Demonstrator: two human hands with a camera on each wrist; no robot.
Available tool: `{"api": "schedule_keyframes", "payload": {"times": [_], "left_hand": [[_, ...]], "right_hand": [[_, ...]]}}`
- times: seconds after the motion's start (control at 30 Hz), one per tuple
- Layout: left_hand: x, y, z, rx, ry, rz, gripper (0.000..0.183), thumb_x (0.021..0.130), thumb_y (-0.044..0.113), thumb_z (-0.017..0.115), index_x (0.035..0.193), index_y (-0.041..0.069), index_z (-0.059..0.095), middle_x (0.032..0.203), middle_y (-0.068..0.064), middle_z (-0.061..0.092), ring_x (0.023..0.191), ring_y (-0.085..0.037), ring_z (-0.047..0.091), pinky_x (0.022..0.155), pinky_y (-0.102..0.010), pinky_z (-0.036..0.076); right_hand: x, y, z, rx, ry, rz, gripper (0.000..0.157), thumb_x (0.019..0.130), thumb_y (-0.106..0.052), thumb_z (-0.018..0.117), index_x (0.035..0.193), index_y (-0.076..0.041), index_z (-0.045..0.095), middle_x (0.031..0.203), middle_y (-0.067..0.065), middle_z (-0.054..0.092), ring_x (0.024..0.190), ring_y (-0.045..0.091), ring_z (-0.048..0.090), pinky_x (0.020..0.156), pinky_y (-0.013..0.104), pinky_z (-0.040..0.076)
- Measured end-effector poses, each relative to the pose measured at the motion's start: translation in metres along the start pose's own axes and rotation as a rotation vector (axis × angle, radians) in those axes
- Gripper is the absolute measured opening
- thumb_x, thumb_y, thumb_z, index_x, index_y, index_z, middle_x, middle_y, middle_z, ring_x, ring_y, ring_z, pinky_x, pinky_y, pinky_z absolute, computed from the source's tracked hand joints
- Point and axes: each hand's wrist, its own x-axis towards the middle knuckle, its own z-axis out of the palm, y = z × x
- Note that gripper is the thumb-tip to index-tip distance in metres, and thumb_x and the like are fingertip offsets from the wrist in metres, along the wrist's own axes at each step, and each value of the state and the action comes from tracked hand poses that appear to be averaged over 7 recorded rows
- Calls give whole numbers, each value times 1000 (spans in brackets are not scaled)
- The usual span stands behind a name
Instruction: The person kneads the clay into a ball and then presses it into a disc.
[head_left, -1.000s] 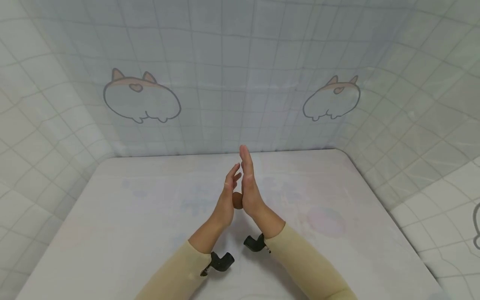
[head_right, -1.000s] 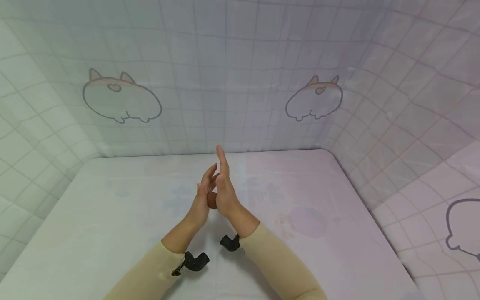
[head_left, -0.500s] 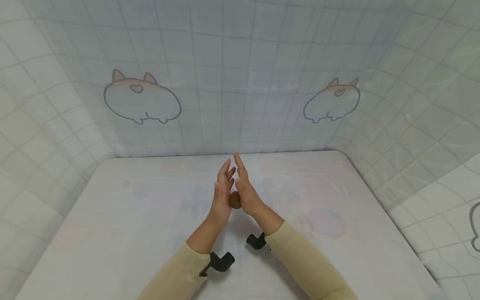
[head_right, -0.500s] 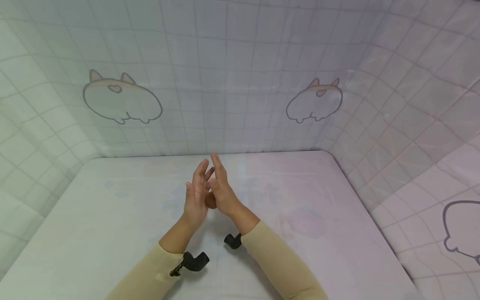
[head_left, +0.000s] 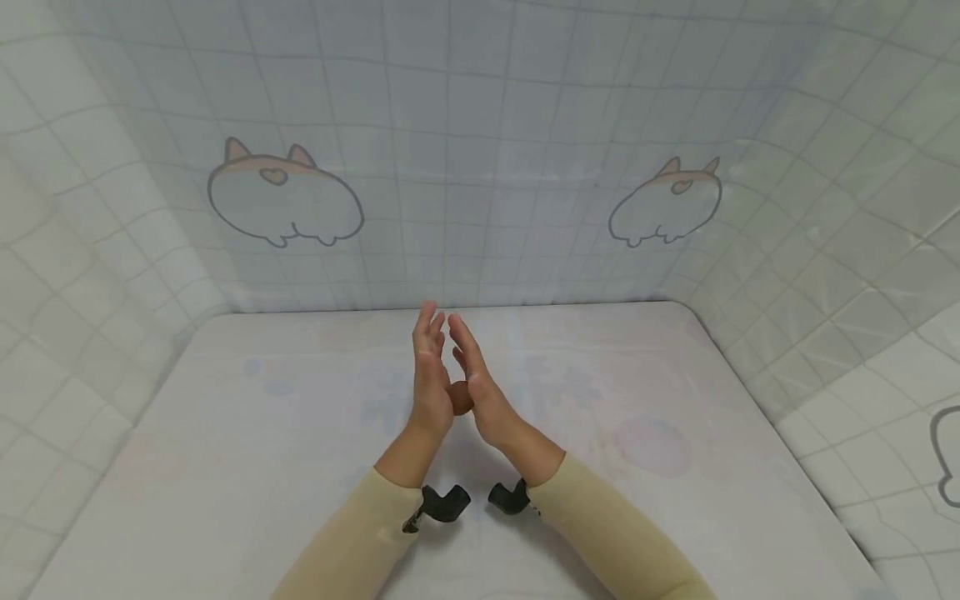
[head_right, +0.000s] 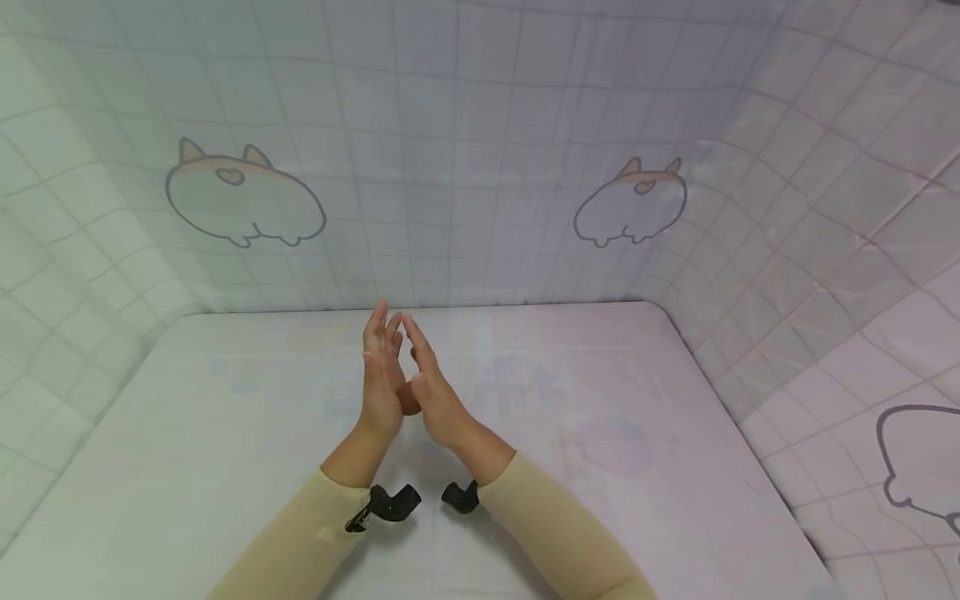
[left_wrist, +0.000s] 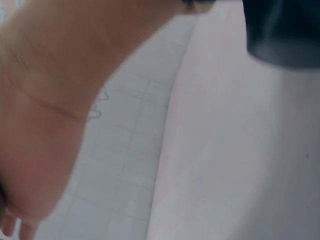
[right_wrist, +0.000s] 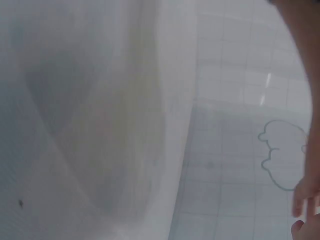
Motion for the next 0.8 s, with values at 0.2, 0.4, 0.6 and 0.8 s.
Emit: {"api": "schedule_keyframes", "payload": {"times": [0.2,0.4,0.6,0.8], "left_hand": [[2,-6,-4,183,45,-43,96,94,80,21,158,9,20,167,-6,8,150,-31,16,120,-52,10],[1,-10,-8,304,33,-170,95,91,83,16,157,16,27,167,2,8,149,-23,19,114,-64,15],[-8,-10,-5,347,-145,-286,90,91,82,8,160,25,19,166,3,9,150,-25,19,111,-68,20],[-16,-3,3,204,-282,-336,85,96,74,3,161,21,10,167,3,11,150,-33,19,115,-64,17]], "right_hand": [[-1,-9,2,86,44,-12,97,96,-77,13,160,-6,-5,167,16,-1,153,30,3,119,58,6],[2,-18,-1,85,99,-31,94,98,-75,15,160,-6,-2,166,18,5,153,30,7,120,55,8],[5,-18,-5,-2,161,-27,91,100,-72,14,160,-6,1,166,17,9,153,29,11,120,55,11],[10,-14,-12,-7,215,52,94,94,-80,16,162,-17,1,168,8,7,153,20,6,116,63,5]]}}
